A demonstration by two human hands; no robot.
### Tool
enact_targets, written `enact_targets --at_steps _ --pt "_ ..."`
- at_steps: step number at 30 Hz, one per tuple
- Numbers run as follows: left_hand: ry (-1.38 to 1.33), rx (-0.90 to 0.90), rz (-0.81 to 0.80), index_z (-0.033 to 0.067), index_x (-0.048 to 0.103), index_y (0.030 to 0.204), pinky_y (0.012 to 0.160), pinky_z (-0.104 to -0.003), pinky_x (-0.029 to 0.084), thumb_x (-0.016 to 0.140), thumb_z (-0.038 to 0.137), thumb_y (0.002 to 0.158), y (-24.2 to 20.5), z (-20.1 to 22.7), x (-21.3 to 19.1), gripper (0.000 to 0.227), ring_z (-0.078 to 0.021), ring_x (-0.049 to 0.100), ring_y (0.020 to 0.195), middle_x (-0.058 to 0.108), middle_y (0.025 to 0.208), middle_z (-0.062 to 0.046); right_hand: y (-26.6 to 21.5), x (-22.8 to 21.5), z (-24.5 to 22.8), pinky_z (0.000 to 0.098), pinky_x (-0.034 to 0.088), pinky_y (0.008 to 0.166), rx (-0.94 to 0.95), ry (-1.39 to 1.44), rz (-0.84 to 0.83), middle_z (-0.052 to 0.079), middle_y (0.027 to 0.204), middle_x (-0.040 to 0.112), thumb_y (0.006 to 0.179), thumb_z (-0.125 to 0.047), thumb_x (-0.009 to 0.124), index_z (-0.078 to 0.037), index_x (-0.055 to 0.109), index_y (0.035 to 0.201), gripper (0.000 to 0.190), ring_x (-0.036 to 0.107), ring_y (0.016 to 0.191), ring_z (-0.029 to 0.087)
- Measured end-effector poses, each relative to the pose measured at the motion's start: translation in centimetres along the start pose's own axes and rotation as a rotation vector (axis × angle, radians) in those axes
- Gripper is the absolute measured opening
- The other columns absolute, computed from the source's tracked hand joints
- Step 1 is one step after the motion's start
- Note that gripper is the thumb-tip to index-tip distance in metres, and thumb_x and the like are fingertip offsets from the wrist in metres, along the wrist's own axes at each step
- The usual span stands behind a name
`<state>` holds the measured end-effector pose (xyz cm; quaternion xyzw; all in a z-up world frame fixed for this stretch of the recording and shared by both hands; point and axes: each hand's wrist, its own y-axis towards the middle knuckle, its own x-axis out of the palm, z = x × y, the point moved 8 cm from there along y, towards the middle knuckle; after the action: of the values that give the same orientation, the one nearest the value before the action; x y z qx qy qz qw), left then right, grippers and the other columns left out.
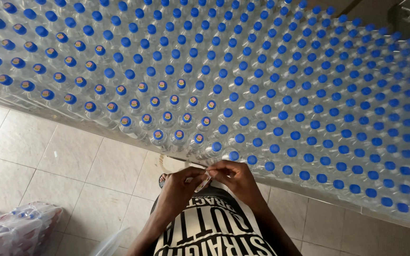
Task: The person stands in front of a large array of plastic water bottles arranged on a table. They peel individual stickers from a roll and apply them to the blue caps of the bottles, working systematically across the rows.
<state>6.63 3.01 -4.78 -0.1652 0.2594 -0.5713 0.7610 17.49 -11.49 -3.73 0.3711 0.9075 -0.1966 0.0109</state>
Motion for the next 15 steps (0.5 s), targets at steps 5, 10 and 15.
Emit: enact_targets --at_steps 5,10,15 --pt "-0.017 -0.007 0.019 0.0168 0.086 0.114 0.076 -0.027 0.059 0.076 0.036 0.097 0.4 -0.4 -0.5 0.028 -0.0092 0.083 0.088 0.092 0.099 -0.001 3.1 -1.6 2.5 0.0351 0.071 0.085 -0.007 0.065 0.049 0.014 0.101 0.087 0.097 -0.024 0.075 -0.003 0.082 0.109 0.026 0.083 0.089 0.022" --pt "-0.11 -0.039 0.041 0.0141 0.086 0.106 0.077 -0.022 0.06 0.077 0.032 0.096 -0.2 -0.3 -1.1 0.022 -0.0075 0.085 0.085 0.092 0.089 -0.001 7.6 -6.2 2.3 0.0329 0.066 0.081 -0.373 -0.392 0.343 0.01 0.11 0.084 0.107 -0.024 0.067 -0.006 0.077 0.117 0.022 0.08 0.094 0.021" --pt "-0.147 -0.029 0.077 0.0095 0.087 0.109 0.074 -0.025 0.061 0.076 0.031 0.096 -0.5 -0.2 -2.0 0.027 -0.0096 0.084 0.082 0.092 0.088 -0.004 9.9 -6.4 3.4 0.0345 0.062 0.077 -0.589 -0.587 0.335 0.012 0.114 0.076 0.111 -0.016 0.066 -0.004 0.075 0.12 0.018 0.074 0.092 0.023"
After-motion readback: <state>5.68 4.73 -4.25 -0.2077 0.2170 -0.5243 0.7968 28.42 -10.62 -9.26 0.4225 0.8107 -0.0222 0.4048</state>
